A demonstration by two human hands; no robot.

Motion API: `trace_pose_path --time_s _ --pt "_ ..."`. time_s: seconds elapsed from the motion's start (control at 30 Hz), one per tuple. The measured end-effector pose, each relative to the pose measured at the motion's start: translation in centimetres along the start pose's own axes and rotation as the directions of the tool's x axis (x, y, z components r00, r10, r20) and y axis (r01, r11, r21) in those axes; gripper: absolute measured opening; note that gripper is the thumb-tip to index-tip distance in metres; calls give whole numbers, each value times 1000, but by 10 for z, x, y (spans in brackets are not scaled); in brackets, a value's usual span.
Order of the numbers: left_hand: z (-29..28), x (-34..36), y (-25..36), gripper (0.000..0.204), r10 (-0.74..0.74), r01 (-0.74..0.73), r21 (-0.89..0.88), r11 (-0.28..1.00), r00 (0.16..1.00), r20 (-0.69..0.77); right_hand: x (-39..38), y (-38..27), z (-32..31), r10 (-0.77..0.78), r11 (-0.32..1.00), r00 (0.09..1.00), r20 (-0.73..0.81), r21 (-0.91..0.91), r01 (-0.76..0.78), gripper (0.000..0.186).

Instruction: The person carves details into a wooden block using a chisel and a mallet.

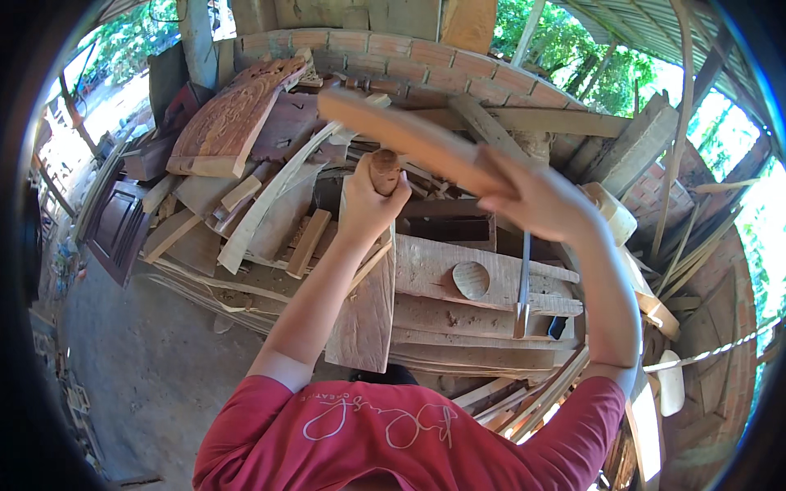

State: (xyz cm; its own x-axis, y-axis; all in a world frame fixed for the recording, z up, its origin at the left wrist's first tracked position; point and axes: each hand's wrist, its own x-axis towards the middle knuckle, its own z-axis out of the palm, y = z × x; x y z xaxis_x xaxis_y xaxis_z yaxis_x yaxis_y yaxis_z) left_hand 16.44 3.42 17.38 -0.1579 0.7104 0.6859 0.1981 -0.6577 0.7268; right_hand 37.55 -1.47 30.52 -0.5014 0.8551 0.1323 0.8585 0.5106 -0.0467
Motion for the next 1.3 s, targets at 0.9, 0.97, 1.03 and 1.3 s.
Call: trace_pose_path --time_s 0.9,0.97,1.03,1.3 --pt "-1 1 7 21 -98 98 14 995 995 -10 3 -28 28 194 895 811 -552 438 84 67" --pt "-1 0 -1 20 79 -83 -61 995 994 -76 0 -35 21 29 969 999 -17 245 -24 61" --pt "-7 -1 -4 19 -19 17 -34 999 999 -51 -3 -27 11 5 973 996 -87 229 15 64" --pt "-3 0 -4 24 -75 76 -12 997 996 54 -10 -36 22 262 929 965 -24 276 -245 57"
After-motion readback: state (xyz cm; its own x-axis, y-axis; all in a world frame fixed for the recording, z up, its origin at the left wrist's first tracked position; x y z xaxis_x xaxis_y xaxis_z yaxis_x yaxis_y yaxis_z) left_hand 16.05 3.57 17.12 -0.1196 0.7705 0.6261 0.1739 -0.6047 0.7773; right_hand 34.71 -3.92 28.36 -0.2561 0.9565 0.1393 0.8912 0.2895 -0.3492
